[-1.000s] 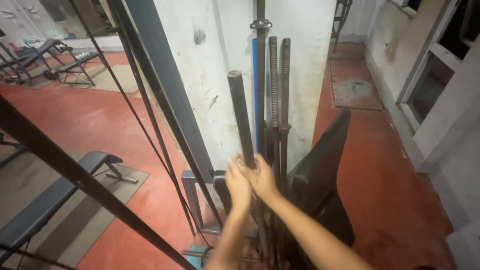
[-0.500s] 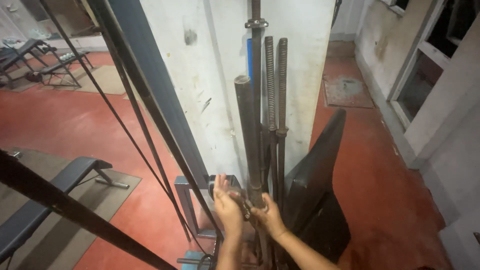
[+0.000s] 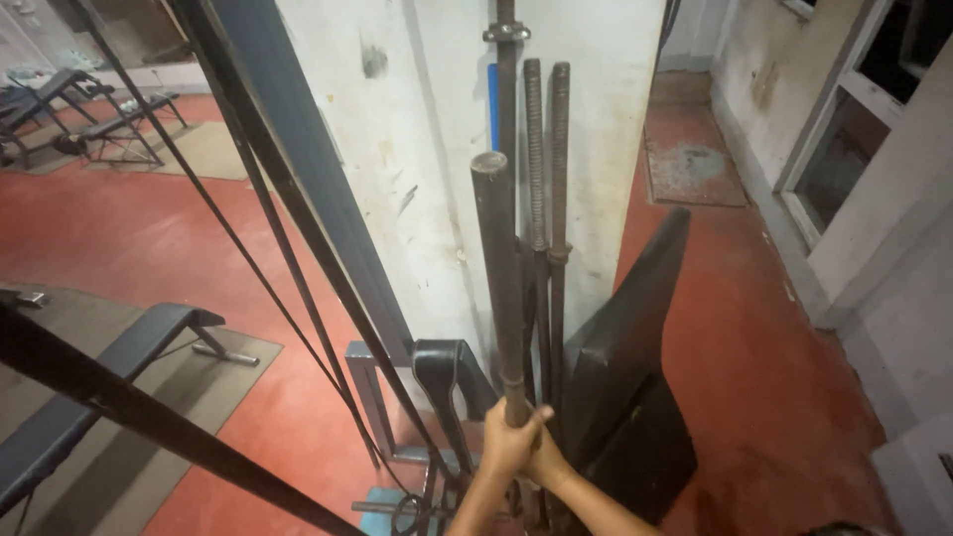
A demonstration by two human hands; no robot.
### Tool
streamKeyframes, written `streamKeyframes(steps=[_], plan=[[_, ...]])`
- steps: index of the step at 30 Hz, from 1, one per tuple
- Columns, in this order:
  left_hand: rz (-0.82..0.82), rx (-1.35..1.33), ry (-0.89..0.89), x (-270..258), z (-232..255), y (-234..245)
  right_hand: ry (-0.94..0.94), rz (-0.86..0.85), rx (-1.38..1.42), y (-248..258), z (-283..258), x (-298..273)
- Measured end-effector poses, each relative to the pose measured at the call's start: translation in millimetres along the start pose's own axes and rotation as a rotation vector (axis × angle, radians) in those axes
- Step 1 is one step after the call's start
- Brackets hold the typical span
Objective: Cleaning various gym bars and weight training equipment using a cloth.
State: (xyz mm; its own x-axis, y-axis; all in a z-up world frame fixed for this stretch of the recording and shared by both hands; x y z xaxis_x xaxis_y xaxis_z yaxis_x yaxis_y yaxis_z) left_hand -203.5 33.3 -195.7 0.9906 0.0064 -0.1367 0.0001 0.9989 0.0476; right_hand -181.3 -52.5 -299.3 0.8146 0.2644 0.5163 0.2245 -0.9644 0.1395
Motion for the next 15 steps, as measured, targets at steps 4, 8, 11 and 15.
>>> streamKeyframes(steps=[4, 8, 11, 15], plan=[[0.128, -0.012, -0.078, -10.6, -0.2, -5.5, -0.103, 0.007, -0.034, -1.2, 1.6, -15.1], [0.143, -0.018, -0.13, -13.6, 20.0, -4.8, -0.125, 0.087, 0.116, 3.9, -65.3, 2.5], [0.176, -0.043, -0.175, -22.8, 79.3, -5.6, -0.042, 0.147, 0.185, 5.2, -50.7, 15.9], [0.12, -0.144, -0.111, -23.7, 134.6, -3.2, -0.007, 0.021, 0.668, 1.7, -50.4, 7.5]])
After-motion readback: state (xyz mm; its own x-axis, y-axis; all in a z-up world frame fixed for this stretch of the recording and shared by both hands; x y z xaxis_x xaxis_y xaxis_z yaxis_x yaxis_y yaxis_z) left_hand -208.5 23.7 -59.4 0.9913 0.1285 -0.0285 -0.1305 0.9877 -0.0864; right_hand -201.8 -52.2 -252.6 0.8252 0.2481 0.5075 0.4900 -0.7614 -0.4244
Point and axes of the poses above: each hand's wrist, its own x-axis towards the middle knuckle, its own y-axis out of the back of the hand, z = x × y, the point moved 3 cm from there along x, towards the middle knuckle, and after that the axes turned 12 degrees about y, right-handed, at the moved point
